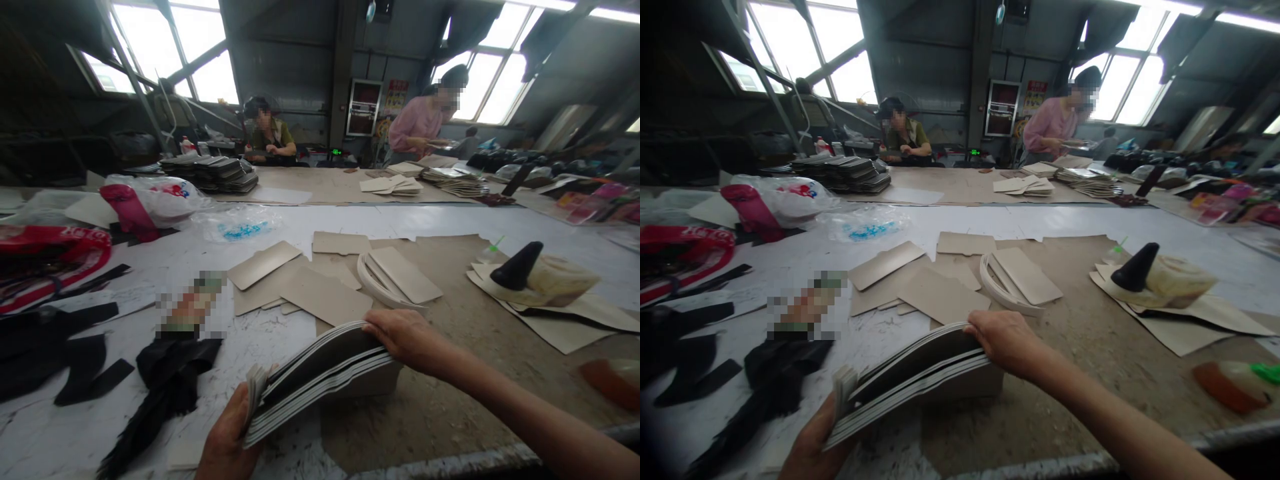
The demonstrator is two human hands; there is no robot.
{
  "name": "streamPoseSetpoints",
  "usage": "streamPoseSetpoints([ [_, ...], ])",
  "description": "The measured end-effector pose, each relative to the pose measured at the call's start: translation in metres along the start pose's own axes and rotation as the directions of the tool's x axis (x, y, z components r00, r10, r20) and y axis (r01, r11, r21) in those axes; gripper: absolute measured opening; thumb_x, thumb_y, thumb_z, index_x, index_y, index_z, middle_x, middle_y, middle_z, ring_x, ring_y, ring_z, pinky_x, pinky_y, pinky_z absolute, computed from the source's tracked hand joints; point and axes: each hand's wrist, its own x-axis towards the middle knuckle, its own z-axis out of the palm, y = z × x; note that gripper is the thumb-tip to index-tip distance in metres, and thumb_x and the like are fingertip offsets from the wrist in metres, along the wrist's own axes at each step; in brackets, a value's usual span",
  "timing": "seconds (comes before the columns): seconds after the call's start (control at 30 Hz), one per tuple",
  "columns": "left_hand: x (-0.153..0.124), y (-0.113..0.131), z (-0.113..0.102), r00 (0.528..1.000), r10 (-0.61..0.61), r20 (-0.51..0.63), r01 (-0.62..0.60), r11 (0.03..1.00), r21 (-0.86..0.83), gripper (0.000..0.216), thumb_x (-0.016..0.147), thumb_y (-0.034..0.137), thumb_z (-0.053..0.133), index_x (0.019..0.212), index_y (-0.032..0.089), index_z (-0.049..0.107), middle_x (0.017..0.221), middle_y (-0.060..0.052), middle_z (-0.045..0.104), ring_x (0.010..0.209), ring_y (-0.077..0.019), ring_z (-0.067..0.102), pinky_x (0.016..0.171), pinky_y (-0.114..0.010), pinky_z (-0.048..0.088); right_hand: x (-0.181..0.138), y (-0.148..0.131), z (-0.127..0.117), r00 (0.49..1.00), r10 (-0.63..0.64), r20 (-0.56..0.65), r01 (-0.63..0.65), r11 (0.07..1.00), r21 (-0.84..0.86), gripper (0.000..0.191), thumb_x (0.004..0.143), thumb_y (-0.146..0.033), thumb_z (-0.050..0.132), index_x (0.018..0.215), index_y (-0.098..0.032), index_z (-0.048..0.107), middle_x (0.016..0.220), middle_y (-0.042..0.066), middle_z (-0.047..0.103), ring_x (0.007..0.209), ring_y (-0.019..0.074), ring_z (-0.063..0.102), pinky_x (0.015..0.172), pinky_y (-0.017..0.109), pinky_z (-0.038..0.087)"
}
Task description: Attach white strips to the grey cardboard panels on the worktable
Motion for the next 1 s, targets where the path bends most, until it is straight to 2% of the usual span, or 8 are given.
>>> streamPoseSetpoints([
  [0.07,-0.003,-0.003,0.003,0.998,-0.025,-0.059,0.026,1.000,0.017,0.037,0.078,0.048,0.060,0.108,0.027,0.066,0.112,-0.002,0.066,0.108,-0.0228,0.059,0.100,-0.032,0.042,-0.001,0.000,0.003,0.999,-0.004,-0.036,0.001,0.997,-0.074,0.026,0.094,-0.030,0.038,0.085,-0.019,0.059,0.079,0.007,0.065,0.070,0.0198,0.058,0.062,0.028,0.033],
  [0.27,-0.005,-0.003,0.005,0.999,-0.043,-0.023,0.043,0.999,0.005,0.039,0.074,0.054,0.063,0.104,0.028,0.067,0.099,-0.001,0.068,0.092,-0.0197,0.063,0.091,-0.028,0.048,-0.007,0.007,0.003,0.996,-0.016,-0.092,-0.001,0.983,-0.181,0.027,0.095,-0.031,0.035,0.089,-0.019,0.059,0.083,0.007,0.065,0.073,0.0207,0.059,0.065,0.030,0.032],
  [0.47,-0.009,-0.013,0.004,1.000,0.016,-0.019,-0.016,1.000,0.007,0.037,0.074,0.058,0.062,0.094,0.028,0.072,0.097,-0.003,0.068,0.094,-0.0200,0.063,0.085,-0.024,0.049,-0.007,0.024,-0.002,0.986,0.079,-0.144,-0.106,0.975,-0.194,0.026,0.095,-0.032,0.036,0.083,-0.020,0.056,0.075,0.005,0.065,0.065,0.0198,0.059,0.056,0.028,0.028],
  [0.53,-0.008,-0.015,0.001,0.999,0.048,0.010,-0.048,0.999,0.007,0.033,0.075,0.054,0.063,0.092,0.028,0.072,0.095,-0.004,0.068,0.089,-0.0189,0.064,0.080,-0.022,0.050,-0.006,0.029,-0.004,0.981,0.110,-0.157,-0.138,0.973,-0.183,0.026,0.095,-0.032,0.036,0.082,-0.021,0.055,0.075,0.005,0.066,0.065,0.0198,0.060,0.055,0.028,0.027],
  [0.63,-0.004,-0.015,-0.006,0.982,0.147,0.122,-0.152,0.988,0.033,0.022,0.080,0.041,0.063,0.096,0.029,0.070,0.093,-0.002,0.068,0.085,-0.0163,0.065,0.076,-0.018,0.051,-0.005,0.036,-0.005,0.976,0.139,-0.167,-0.166,0.974,-0.157,0.027,0.095,-0.033,0.034,0.083,-0.021,0.055,0.079,0.006,0.067,0.069,0.0209,0.061,0.057,0.028,0.029],
  [0.73,0.001,-0.015,-0.011,0.934,0.287,0.213,-0.302,0.953,0.040,0.025,0.081,0.026,0.063,0.105,0.031,0.065,0.092,0.001,0.067,0.084,-0.0131,0.066,0.074,-0.014,0.051,-0.005,0.040,-0.008,0.971,0.160,-0.177,-0.183,0.975,-0.124,0.028,0.095,-0.034,0.033,0.083,-0.021,0.055,0.079,0.006,0.066,0.070,0.0218,0.061,0.058,0.028,0.032],
  [0.8,0.003,-0.016,-0.013,0.907,0.357,0.225,-0.373,0.927,0.036,0.030,0.081,0.022,0.063,0.109,0.031,0.062,0.093,0.002,0.067,0.084,-0.0114,0.066,0.075,-0.013,0.050,-0.005,0.042,-0.010,0.970,0.163,-0.183,-0.183,0.978,-0.097,0.029,0.094,-0.035,0.033,0.082,-0.021,0.055,0.077,0.006,0.066,0.070,0.0214,0.060,0.059,0.027,0.033],
  [1.0,0.003,-0.012,-0.011,0.885,0.388,0.256,-0.415,0.908,0.056,0.030,0.082,0.019,0.061,0.109,0.030,0.059,0.091,0.003,0.065,0.083,-0.0094,0.065,0.074,-0.011,0.049,-0.007,0.046,-0.023,0.959,0.170,-0.226,-0.179,0.984,-0.019,0.031,0.092,-0.038,0.030,0.082,-0.022,0.055,0.078,0.007,0.065,0.071,0.0228,0.059,0.062,0.029,0.035],
])
